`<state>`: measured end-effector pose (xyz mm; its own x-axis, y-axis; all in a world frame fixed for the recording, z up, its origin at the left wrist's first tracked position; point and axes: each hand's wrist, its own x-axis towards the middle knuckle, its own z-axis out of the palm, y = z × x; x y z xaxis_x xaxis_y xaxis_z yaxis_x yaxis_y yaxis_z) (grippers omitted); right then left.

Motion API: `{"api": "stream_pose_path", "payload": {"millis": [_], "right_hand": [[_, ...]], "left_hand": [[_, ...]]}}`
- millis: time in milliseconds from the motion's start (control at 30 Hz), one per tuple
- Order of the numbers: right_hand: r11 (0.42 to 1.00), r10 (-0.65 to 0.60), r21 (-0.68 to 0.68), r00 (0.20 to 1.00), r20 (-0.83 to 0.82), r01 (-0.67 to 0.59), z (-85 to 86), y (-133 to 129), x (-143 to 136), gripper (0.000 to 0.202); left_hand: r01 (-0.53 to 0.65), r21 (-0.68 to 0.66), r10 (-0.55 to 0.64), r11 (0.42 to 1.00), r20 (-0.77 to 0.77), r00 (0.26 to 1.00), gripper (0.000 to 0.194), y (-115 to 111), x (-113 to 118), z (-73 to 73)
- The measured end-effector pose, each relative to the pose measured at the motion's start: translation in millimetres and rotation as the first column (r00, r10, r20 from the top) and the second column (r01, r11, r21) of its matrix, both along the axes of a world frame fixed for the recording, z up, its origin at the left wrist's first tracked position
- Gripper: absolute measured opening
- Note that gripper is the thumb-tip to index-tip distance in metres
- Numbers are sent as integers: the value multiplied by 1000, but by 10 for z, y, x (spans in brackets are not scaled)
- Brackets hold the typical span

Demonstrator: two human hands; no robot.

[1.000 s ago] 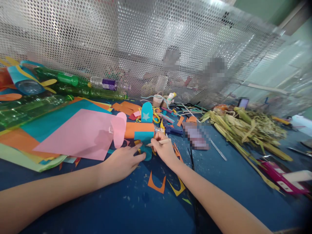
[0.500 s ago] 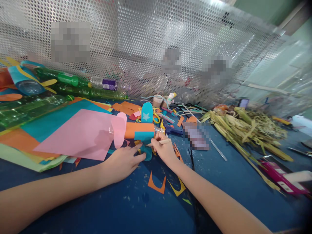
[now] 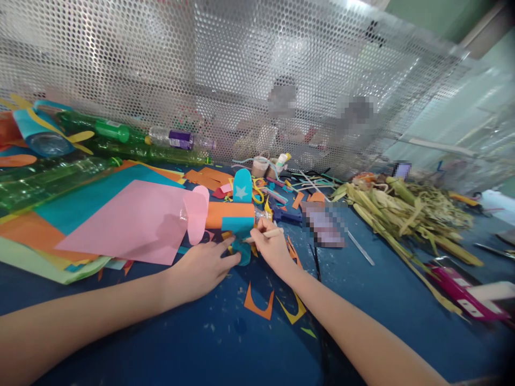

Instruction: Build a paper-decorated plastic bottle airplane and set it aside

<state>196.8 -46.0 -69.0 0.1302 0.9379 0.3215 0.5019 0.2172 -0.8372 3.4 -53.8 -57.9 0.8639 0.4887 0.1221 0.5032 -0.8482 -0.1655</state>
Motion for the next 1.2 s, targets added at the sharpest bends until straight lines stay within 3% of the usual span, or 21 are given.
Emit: {"api": "stream_pose_path", "payload": {"millis": [1200], "right_hand": [[999,6,-34,1000,-27,-7,47,-5,-6,22]], "left_hand": [[2,5,-2,1000,24,1000,28,12,-5,-24]]}}
